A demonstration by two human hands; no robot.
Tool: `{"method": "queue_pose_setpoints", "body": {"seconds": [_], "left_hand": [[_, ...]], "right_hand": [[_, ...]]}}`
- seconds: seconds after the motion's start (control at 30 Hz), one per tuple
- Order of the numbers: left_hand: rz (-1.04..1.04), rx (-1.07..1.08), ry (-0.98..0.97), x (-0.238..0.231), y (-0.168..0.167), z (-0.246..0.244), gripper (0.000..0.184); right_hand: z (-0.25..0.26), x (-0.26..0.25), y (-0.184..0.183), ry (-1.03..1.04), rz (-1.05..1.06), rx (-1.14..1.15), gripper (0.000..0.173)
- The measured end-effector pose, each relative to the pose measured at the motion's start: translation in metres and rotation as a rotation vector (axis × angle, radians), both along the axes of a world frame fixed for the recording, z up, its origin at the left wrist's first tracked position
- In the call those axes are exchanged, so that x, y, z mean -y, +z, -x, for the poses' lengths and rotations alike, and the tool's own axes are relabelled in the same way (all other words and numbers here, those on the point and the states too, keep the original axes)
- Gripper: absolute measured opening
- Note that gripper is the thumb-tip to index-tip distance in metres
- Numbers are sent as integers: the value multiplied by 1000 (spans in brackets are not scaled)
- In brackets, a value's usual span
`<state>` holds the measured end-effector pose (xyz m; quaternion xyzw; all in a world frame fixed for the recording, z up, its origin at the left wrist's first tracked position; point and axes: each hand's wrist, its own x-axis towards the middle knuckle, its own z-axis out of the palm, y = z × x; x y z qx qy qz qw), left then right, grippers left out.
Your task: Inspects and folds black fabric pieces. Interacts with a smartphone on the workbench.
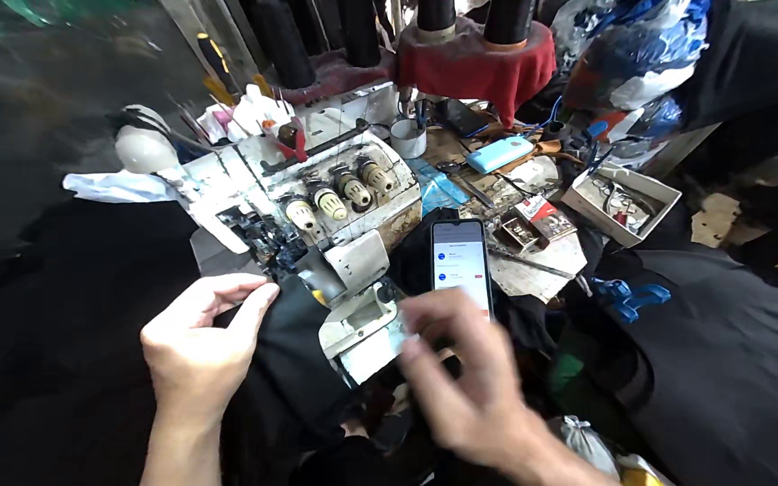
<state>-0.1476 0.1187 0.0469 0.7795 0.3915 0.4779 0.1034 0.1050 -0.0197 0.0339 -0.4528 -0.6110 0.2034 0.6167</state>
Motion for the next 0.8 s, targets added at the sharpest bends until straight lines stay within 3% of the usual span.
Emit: {"method": "queue_pose_setpoints", "body": {"seconds": [0.07,0.13,0.27,0.33,0.43,0.47,0.63,0.8], "left_hand": [[25,33,-39,0,2,3,23],[53,58,-69,3,6,6,26],[122,91,-160,22,22,12,33],[123,104,-232,29,30,14,34],[89,101,-269,34,42,22,34],[77,104,-263,34,44,23,34],[58,50,-134,14,17,14,32],[88,5,-107,6,5,12,29]], "right_hand": [[34,-14,-14,162,138,-77,42],[53,-29,-15,174,219,-161,52],[64,-45,15,223,178,-89,63],[64,-54,20,337,221,-25,58],[58,-54,16,483,309,-56,24],[56,-50,13,514,332,-82,20],[61,-56,-15,455,519,-282,21],[58,-58,-24,416,556,-308,22]]}}
